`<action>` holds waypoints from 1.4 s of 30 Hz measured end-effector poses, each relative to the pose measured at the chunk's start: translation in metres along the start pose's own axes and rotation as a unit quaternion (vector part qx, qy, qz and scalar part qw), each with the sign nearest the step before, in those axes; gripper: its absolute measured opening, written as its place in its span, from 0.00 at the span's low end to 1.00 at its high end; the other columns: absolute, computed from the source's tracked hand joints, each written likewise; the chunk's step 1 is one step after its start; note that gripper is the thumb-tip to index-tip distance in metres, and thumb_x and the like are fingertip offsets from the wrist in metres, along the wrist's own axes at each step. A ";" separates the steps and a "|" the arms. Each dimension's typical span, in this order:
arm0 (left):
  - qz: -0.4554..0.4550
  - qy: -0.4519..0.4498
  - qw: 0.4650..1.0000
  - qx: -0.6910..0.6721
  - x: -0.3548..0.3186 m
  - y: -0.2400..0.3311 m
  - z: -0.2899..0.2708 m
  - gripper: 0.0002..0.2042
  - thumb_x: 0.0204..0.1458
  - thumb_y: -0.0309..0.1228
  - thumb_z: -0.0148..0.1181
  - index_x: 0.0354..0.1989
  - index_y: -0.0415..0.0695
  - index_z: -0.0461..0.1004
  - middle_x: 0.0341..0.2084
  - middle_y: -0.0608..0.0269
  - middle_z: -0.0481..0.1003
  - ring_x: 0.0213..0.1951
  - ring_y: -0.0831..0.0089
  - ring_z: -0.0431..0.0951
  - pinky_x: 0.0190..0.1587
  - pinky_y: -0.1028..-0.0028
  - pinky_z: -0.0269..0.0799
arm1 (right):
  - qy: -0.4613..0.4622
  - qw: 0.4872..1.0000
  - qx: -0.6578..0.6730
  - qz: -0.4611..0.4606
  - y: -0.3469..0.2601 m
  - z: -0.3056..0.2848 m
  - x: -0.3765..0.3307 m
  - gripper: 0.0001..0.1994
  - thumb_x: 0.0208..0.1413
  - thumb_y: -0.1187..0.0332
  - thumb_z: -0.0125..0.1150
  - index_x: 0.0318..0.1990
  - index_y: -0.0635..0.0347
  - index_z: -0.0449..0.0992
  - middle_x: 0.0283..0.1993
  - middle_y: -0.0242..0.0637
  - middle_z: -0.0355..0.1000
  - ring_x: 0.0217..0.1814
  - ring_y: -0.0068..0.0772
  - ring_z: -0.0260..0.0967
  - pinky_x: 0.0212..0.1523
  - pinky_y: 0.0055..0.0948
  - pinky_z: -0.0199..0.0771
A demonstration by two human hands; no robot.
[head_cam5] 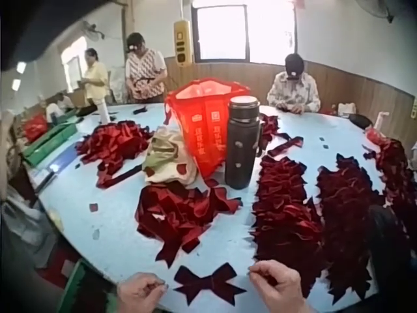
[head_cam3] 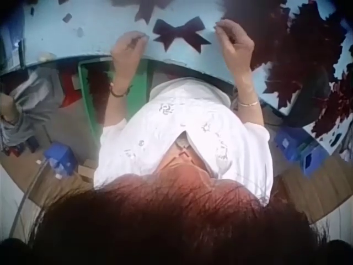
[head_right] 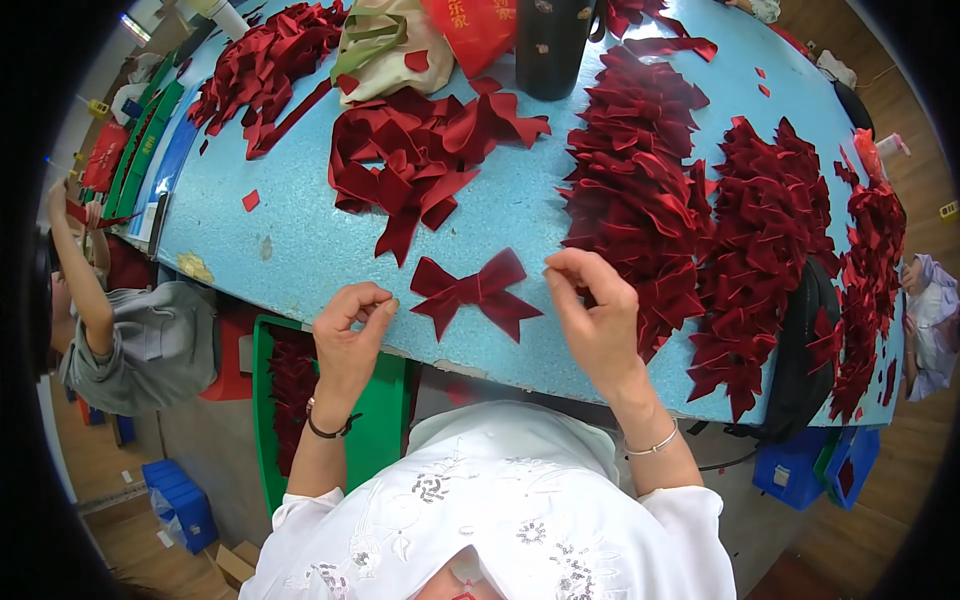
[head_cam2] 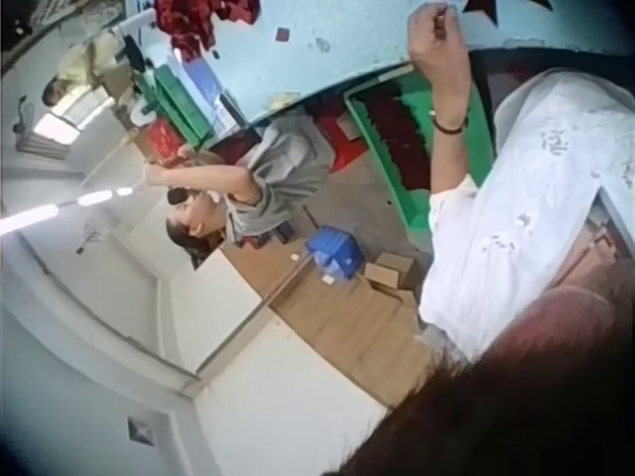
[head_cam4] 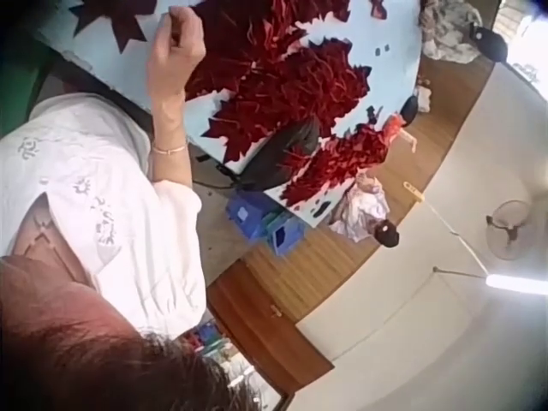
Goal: Folding and assembling red ribbon bows by hand at a workshop table.
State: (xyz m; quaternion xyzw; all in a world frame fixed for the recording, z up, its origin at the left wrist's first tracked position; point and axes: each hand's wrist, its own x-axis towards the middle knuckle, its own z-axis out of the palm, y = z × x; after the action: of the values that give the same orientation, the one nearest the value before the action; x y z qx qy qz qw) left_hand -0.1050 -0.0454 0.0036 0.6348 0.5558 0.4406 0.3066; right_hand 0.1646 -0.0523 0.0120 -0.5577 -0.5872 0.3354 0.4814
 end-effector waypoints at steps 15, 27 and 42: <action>-0.016 0.018 0.999 0.021 -0.008 0.008 -0.001 0.04 0.47 0.22 0.63 0.31 0.36 0.76 0.29 0.62 0.76 0.23 0.79 0.70 0.27 0.79 0.67 | -0.184 0.905 -0.288 -0.251 -0.005 0.046 0.025 0.16 0.41 0.72 0.69 0.39 0.63 0.72 0.39 0.40 0.69 0.47 0.43 0.66 0.60 0.51 0.56; -0.188 -0.040 0.853 -0.484 -0.003 0.047 0.049 0.10 0.51 0.29 0.64 0.38 0.36 0.75 0.35 0.62 0.78 0.33 0.77 0.76 0.38 0.79 0.70 | 0.026 0.969 -0.129 -0.207 -0.047 0.057 0.000 0.16 0.40 0.78 0.68 0.39 0.65 0.71 0.36 0.44 0.69 0.36 0.42 0.69 0.34 0.31 0.72; -0.200 -0.097 0.897 -0.381 -0.006 0.063 0.045 0.09 0.48 0.27 0.66 0.35 0.35 0.77 0.28 0.65 0.79 0.30 0.82 0.74 0.35 0.80 0.69 | -0.036 0.948 0.303 0.085 -0.045 0.014 -0.001 0.05 0.53 0.76 0.63 0.36 0.67 0.76 0.31 0.31 0.73 0.34 0.16 0.68 0.36 0.18 0.69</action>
State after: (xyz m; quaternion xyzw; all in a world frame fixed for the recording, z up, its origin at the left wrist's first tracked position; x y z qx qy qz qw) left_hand -0.0371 -0.0591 0.0387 0.3847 0.4277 0.4844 0.6591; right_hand 0.1369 -0.0579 0.0492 -0.4206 -0.4251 0.5570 0.5763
